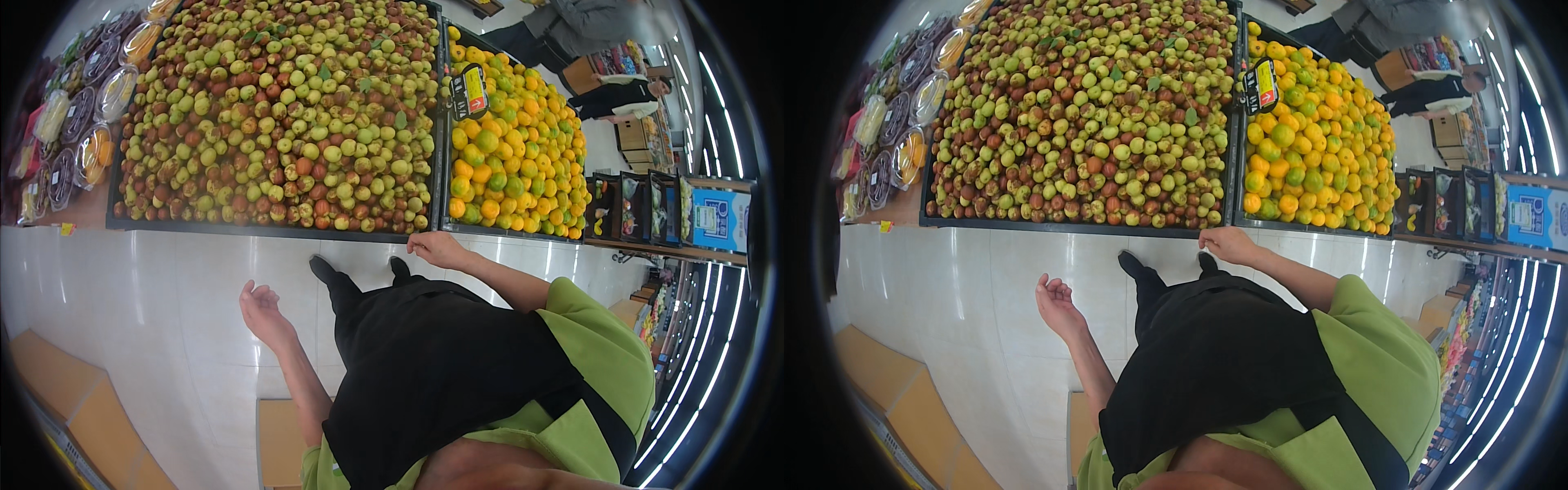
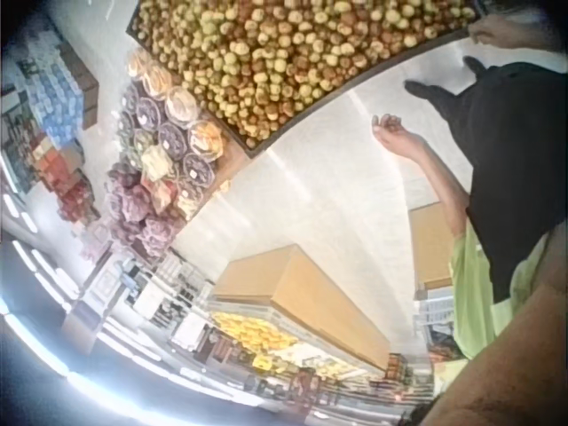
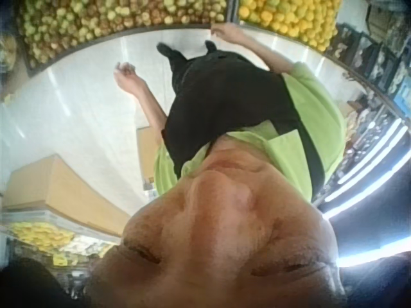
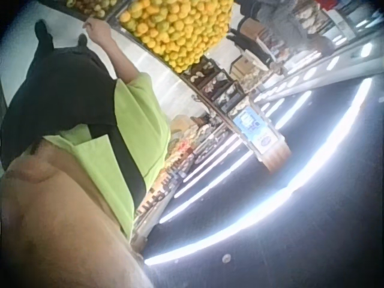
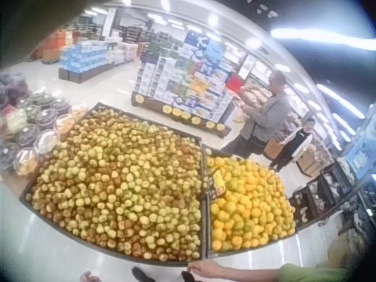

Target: The person walks through a supermarket produce section, selects several small citrus fruits from a bin, and places them on a weighing scale. They wipe the scale surface with a cloth and continue selecting more citrus fruits, handling them one at a time.

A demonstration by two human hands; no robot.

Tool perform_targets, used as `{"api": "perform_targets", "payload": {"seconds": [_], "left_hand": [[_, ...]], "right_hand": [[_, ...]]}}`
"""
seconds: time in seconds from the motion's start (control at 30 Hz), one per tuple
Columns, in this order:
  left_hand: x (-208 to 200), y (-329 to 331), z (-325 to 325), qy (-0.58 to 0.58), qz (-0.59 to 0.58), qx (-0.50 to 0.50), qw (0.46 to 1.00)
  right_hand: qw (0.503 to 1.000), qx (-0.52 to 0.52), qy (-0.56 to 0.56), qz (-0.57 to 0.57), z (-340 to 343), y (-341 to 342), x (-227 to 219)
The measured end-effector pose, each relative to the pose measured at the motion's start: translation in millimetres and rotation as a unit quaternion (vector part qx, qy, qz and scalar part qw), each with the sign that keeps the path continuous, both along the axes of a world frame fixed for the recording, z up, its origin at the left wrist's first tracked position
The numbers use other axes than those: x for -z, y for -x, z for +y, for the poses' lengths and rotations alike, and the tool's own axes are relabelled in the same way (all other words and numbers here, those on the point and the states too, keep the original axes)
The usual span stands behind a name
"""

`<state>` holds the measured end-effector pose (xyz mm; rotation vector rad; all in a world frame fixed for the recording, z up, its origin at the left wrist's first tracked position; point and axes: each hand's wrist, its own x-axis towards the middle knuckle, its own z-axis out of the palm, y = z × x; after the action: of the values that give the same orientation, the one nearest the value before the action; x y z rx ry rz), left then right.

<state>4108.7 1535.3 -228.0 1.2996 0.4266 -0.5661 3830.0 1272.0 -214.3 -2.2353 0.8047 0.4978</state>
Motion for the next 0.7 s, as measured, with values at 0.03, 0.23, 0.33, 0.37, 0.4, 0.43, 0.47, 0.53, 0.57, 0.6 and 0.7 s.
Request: {"api": "perform_targets", "payload": {"seconds": [0.03,0.23,0.33,0.37,0.4,0.43,0.47,0.53,0.57,0.6,0.7], "left_hand": [[-1,-3,-4,0.002,-0.001,0.003,1.000],[0,-3,-24,0.005,-0.002,0.021,1.000],[2,8,-29,0.017,-0.012,0.040,0.999],[2,8,-29,0.034,-0.029,0.053,0.998],[1,8,-32,0.016,-0.018,0.047,0.999],[1,13,-36,0.026,-0.031,0.053,0.998],[0,19,-38,0.049,-0.044,0.047,0.997],[-5,26,-42,0.026,-0.049,0.070,0.996],[-8,30,-44,0.028,-0.054,0.073,0.995],[-11,35,-48,0.039,-0.067,0.086,0.993],[-22,54,-57,0.033,-0.088,0.093,0.991]], "right_hand": [[1.000,0.006,0.003,-0.006,1,1,0],[0.999,0.035,-0.001,-0.032,3,12,6],[0.999,0.039,-0.015,-0.024,2,23,15],[0.999,0.040,-0.018,-0.030,4,25,20],[0.998,0.054,-0.007,-0.023,2,31,22],[0.998,0.042,0.001,-0.040,2,35,25],[0.999,0.043,0.006,-0.014,3,38,27],[0.999,0.030,-0.003,-0.026,3,46,26],[0.999,0.033,-0.001,-0.043,4,52,23],[0.998,0.033,-0.010,-0.047,5,56,20],[0.995,0.034,-0.010,-0.098,4,76,13]]}}
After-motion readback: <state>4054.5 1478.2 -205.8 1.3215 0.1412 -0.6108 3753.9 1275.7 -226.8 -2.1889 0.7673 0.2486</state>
